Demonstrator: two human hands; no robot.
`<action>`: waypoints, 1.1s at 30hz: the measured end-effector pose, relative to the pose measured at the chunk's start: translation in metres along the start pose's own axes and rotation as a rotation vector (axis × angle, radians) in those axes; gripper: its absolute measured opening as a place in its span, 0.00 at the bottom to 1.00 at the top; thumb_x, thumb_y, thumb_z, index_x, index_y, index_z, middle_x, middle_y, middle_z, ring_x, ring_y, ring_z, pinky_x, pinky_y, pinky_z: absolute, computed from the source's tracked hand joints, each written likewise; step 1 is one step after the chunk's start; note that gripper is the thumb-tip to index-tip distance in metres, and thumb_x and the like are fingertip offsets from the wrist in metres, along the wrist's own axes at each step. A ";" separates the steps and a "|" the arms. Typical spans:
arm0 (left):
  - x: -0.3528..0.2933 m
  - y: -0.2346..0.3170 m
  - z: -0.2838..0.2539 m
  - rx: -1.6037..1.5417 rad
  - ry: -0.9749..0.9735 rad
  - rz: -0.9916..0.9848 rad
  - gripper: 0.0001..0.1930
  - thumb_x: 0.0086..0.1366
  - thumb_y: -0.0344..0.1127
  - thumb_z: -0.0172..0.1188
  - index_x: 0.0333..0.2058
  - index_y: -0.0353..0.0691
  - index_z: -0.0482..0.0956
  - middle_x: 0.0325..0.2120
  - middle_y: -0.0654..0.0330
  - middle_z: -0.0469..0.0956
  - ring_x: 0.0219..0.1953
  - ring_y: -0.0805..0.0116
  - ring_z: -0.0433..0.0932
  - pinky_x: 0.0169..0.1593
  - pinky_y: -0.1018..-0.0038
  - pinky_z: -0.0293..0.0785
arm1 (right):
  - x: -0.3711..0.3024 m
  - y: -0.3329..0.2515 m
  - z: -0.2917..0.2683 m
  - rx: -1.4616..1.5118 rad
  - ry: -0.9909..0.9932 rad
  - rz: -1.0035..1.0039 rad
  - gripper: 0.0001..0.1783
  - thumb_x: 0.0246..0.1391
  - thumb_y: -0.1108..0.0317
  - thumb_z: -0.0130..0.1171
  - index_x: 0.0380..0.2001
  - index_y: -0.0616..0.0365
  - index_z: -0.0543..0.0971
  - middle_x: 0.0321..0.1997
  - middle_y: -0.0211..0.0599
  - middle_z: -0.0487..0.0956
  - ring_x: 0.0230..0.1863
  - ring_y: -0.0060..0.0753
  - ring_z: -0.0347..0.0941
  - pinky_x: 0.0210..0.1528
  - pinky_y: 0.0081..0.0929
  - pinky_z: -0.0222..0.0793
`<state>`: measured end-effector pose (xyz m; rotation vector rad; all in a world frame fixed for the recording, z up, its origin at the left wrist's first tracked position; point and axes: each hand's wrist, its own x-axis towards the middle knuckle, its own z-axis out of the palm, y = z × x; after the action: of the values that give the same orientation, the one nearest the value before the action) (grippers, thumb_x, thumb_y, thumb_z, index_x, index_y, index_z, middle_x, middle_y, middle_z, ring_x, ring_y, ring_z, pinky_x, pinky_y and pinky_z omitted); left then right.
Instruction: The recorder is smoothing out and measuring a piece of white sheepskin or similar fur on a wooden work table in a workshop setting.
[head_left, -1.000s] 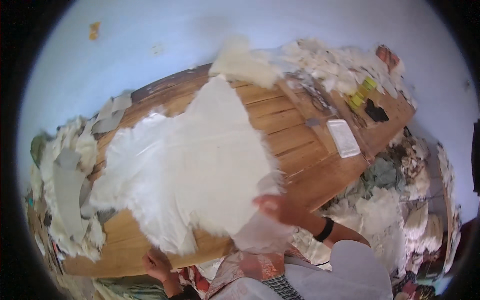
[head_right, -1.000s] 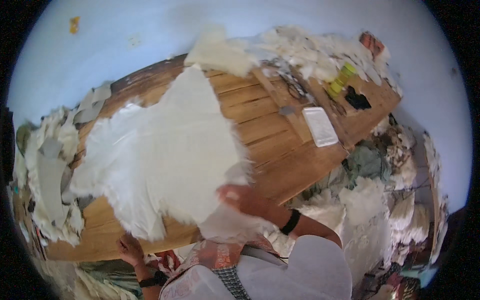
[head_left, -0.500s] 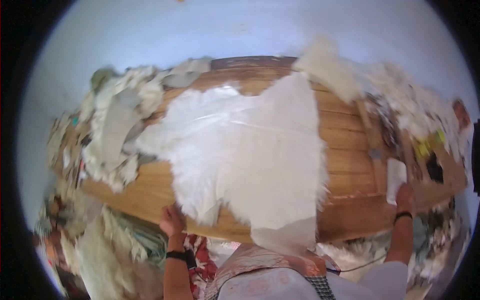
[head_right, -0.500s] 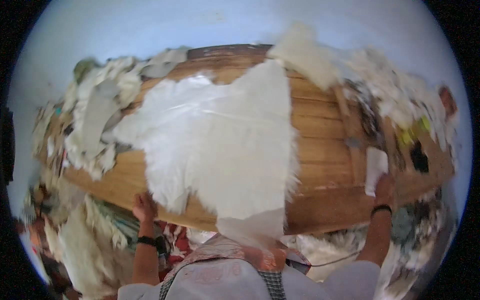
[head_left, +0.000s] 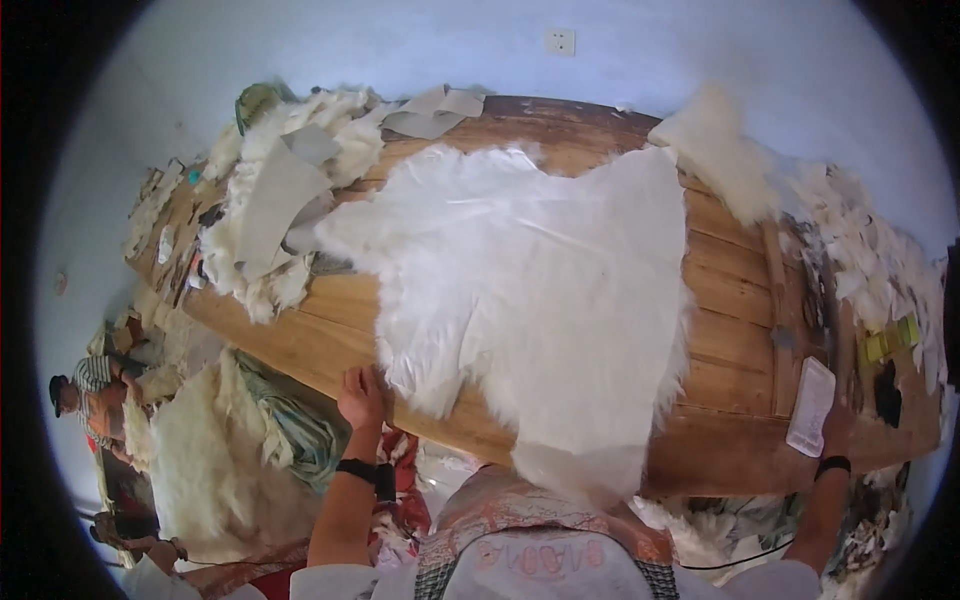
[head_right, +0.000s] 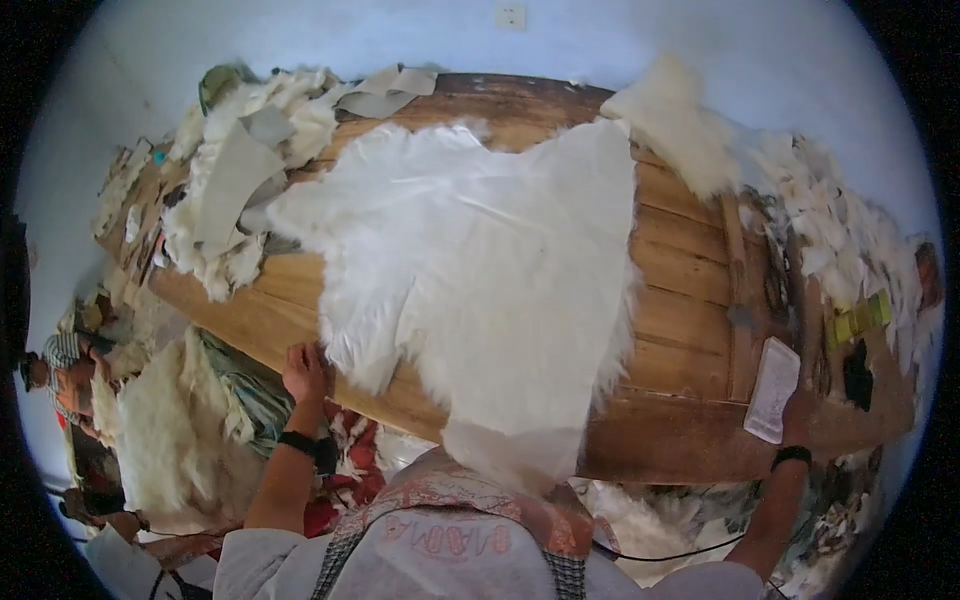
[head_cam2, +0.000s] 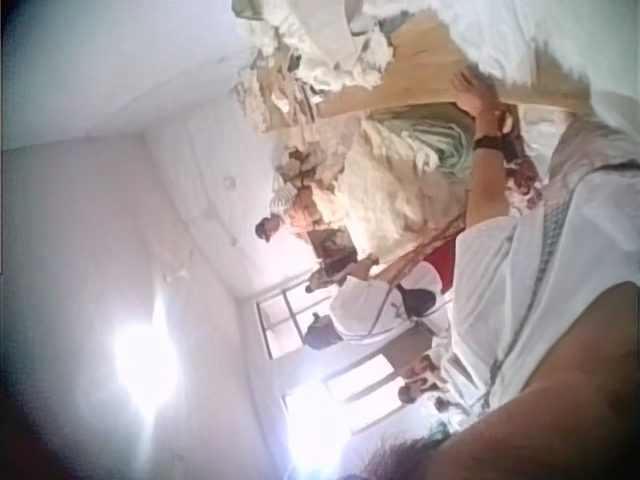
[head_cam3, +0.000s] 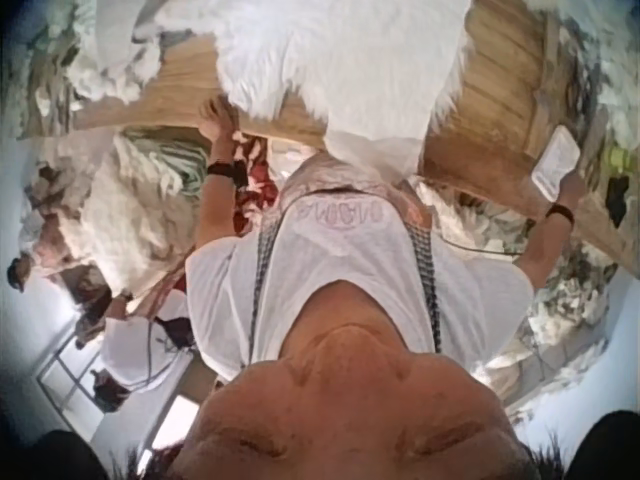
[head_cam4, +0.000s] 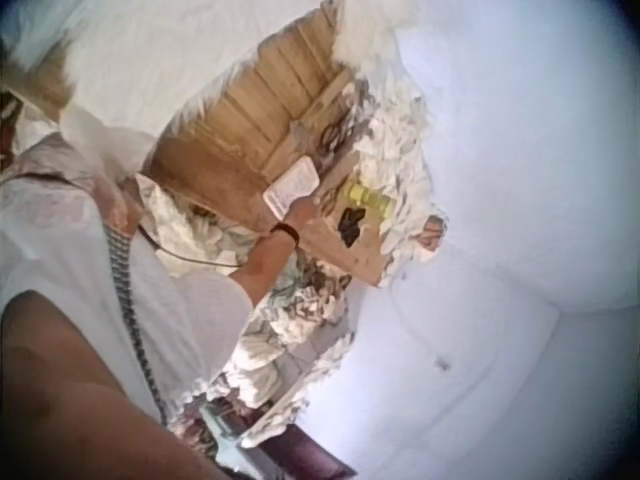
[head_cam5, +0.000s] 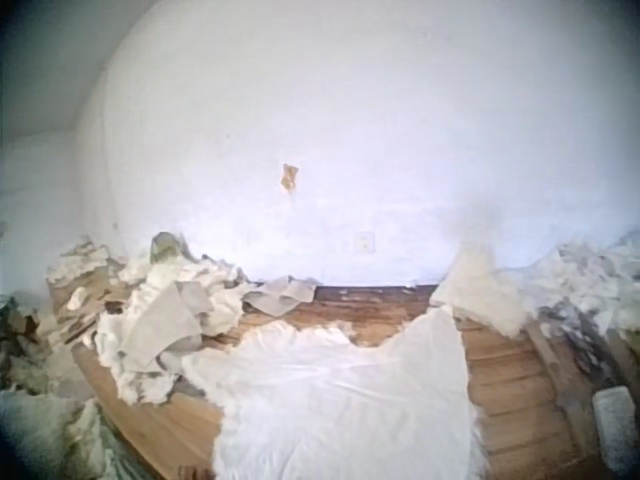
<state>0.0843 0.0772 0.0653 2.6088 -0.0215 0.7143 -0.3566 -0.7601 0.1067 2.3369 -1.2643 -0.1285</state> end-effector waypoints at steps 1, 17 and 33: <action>0.001 -0.002 -0.003 -0.011 -0.007 0.018 0.08 0.62 0.37 0.56 0.34 0.39 0.75 0.30 0.51 0.75 0.30 0.47 0.75 0.33 0.59 0.71 | -0.005 -0.001 -0.013 0.038 -0.003 -0.035 0.07 0.52 0.75 0.51 0.32 0.62 0.77 0.34 0.44 0.79 0.38 0.47 0.77 0.38 0.42 0.71; 0.078 0.056 -0.009 -0.226 -0.628 0.996 0.25 0.47 0.28 0.56 0.48 0.43 0.74 0.45 0.54 0.76 0.47 0.52 0.74 0.48 0.60 0.70 | -0.161 -0.338 -0.200 1.458 -0.334 -0.057 0.16 0.55 0.57 0.58 0.36 0.60 0.75 0.27 0.30 0.75 0.29 0.26 0.71 0.31 0.26 0.67; 0.024 0.082 -0.091 -0.718 -1.712 0.682 0.24 0.60 0.30 0.56 0.57 0.38 0.68 0.53 0.50 0.72 0.55 0.54 0.70 0.57 0.67 0.67 | -0.291 -0.144 -0.219 0.434 -0.686 -0.002 0.18 0.38 0.65 0.66 0.33 0.63 0.75 0.29 0.43 0.76 0.30 0.39 0.73 0.34 0.36 0.69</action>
<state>0.0506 0.0428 0.1807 1.6679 -1.3383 -1.2561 -0.3463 -0.3779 0.1939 2.7804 -1.7400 -0.7824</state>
